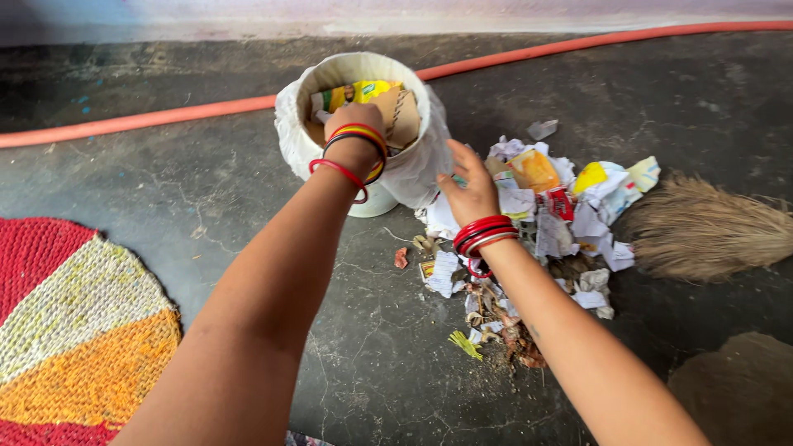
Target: The person sits on the floor and sorts a pile of mixed waste by hand, picking up pieces of paper, wrappers, and organic debris and placing them into a white bucket lined with a plastic bag. The person handles items one at a time, occasionally adjusting the pile and pressing items into the bucket.
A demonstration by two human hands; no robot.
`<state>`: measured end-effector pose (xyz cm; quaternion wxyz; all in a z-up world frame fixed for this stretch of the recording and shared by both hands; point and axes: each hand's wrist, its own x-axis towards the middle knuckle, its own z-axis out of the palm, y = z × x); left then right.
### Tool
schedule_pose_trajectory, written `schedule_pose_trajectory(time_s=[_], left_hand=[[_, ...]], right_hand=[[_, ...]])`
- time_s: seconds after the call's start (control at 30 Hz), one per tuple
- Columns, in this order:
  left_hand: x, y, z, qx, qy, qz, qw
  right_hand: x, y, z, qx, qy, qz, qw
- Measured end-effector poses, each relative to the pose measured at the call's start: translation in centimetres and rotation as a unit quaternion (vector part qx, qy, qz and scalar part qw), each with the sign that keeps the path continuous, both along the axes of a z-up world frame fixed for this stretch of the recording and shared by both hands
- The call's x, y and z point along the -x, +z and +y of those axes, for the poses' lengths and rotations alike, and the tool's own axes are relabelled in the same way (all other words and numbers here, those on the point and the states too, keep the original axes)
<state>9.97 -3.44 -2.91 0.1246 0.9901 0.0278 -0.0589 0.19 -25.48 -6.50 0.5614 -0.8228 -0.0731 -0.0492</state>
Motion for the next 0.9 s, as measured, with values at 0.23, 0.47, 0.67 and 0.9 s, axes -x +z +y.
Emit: schedule_pose_trajectory(time_s=[0.23, 0.47, 0.67, 0.9], left_hand=[[-0.2, -0.1, -1.4, -0.024, -0.029, 0.064, 0.997], [-1.0, -0.6, -1.3, 0.007, -0.018, 0.097, 0.995], [-0.9, -0.7, -1.4, -0.038, -0.075, 0.107, 0.991], [-0.6, 1.8, -1.3, -0.029, -0.102, 0.186, 0.977]], right_hand=[[0.1, -1.5, -0.8, 0.016, -0.019, 0.053, 0.998], [0.8, -1.9, -1.6, 0.023, -0.011, 0.063, 0.998], [1.0, -0.8, -1.8, 0.038, -0.015, 0.076, 0.996], [0.9, 1.7, -0.5, 0.079, -0.022, 0.094, 0.992]])
